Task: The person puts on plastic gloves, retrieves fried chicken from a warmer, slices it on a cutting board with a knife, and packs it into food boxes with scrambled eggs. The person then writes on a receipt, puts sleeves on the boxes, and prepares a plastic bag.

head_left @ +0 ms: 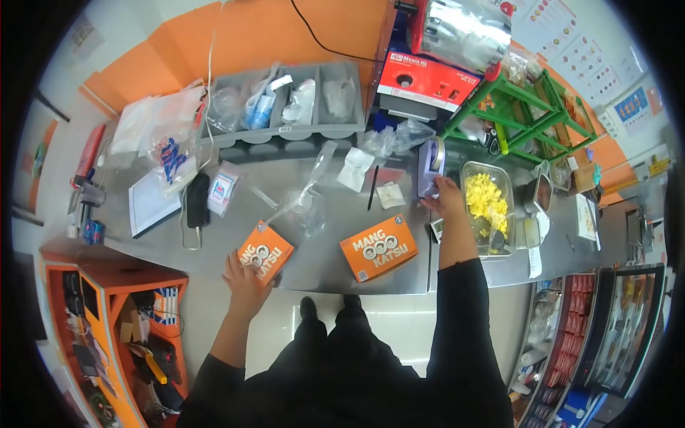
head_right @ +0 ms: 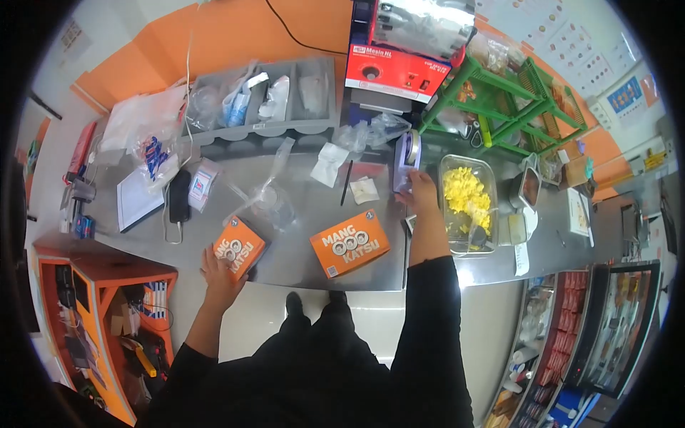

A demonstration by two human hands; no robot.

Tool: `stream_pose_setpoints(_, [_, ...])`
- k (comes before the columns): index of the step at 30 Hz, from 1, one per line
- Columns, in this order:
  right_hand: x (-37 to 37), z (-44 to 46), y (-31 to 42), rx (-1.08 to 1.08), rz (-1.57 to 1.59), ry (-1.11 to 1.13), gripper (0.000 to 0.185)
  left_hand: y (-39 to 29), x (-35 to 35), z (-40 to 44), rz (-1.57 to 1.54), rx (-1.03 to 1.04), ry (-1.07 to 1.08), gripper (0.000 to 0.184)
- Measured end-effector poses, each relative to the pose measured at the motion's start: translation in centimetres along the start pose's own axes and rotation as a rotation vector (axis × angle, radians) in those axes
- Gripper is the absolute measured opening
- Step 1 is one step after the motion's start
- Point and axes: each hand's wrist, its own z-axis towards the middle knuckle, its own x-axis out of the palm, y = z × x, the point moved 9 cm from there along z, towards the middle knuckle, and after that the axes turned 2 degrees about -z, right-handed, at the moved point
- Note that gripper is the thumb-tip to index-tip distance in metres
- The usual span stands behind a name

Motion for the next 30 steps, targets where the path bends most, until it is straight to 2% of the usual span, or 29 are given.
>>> stream_pose_setpoints(1, [0.5, -0.4, 0.2, -0.002, 0.012, 0.043, 0.027, 0.2, 0.2, 0.1, 0.078, -0.054, 0.049, 0.052])
stream_pose_setpoints(4, [1.3, -3.8, 0.9, -0.075, 0.073, 0.096, 0.020, 0.1, 0.4, 0.0, 0.130, -0.014, 0.063, 0.051])
stream_pose_setpoints(7, [-0.6, -4.0, 0.1, -0.413, -0.014, -0.153, 0.014, 0.0, 0.5, 0.1, 0.111, -0.014, 0.045, 0.050])
stream_pose_setpoints(8, [-1.0, -3.5, -0.2, -0.408, -0.017, -0.149, 0.014, 0.0, 0.5, 0.0, 0.112, -0.019, 0.048, 0.050])
stream_pose_setpoints(11, [-0.7, -3.7, 2.9, -0.640, -0.733, -0.354, 0.017, 0.1, 0.2, 0.1, 0.115, -0.028, 0.053, 0.051])
stream_pose_setpoints(12, [-0.8, -4.3, 3.4, -0.667, -0.915, -0.373, 0.019, 0.2, 0.6, 0.1, 0.095, -0.017, 0.043, 0.052])
stream_pose_setpoints(13, [-0.3, -4.7, 3.8, -0.839, -1.116, -0.431, 0.017, 0.6, 0.9, 0.0, 0.083, -0.016, 0.030, 0.053])
stream_pose_setpoints(14, [-0.2, -5.0, 3.8, -0.868, -1.177, -0.390, 0.017, 1.0, 1.3, -0.2, 0.099, -0.001, 0.008, 0.054])
stream_pose_setpoints(15, [-0.1, -4.3, 3.0, -0.770, -1.093, -0.279, 0.016, 0.8, 0.9, 0.0, 0.070, -0.026, 0.056, 0.052])
stream_pose_setpoints(16, [2.9, -8.5, 4.1, -0.802, -1.028, -0.190, 0.014, 0.7, 0.8, -0.2, 0.083, 0.024, -0.012, 0.050])
stream_pose_setpoints(17, [7.0, -13.2, 4.5, -0.675, -0.963, -0.012, 0.010, 0.7, 0.7, -0.2, 0.083, 0.011, -0.019, 0.046])
stream_pose_setpoints(18, [10.7, -15.9, 1.8, -0.670, -0.762, 0.229, 0.012, 0.8, 0.4, -0.3, 0.095, -0.019, -0.024, 0.046])
stream_pose_setpoints(19, [14.1, -19.2, -0.6, -0.650, -0.554, 0.452, 0.017, 0.6, 0.2, -0.3, 0.073, -0.024, -0.017, 0.045])
stream_pose_setpoints(20, [18.3, -24.3, -2.1, -0.531, -0.453, 0.619, 0.023, 0.3, -0.1, -0.2, 0.049, -0.022, -0.014, 0.044])
stream_pose_setpoints(22, [22.9, -27.5, -8.8, -0.428, -0.415, 0.732, 0.022, 0.1, -0.5, -0.2, 0.042, -0.013, -0.042, 0.043])
stream_pose_setpoints(24, [25.9, -28.8, -13.0, -0.268, -0.229, 0.789, 0.022, 0.0, -0.6, -0.3, 0.031, 0.004, -0.060, 0.042])
stream_pose_setpoints(30, [27.7, -28.4, -16.6, -0.256, -0.161, 0.805, 0.022, 0.4, -0.2, -0.5, 0.018, 0.016, -0.086, 0.043])
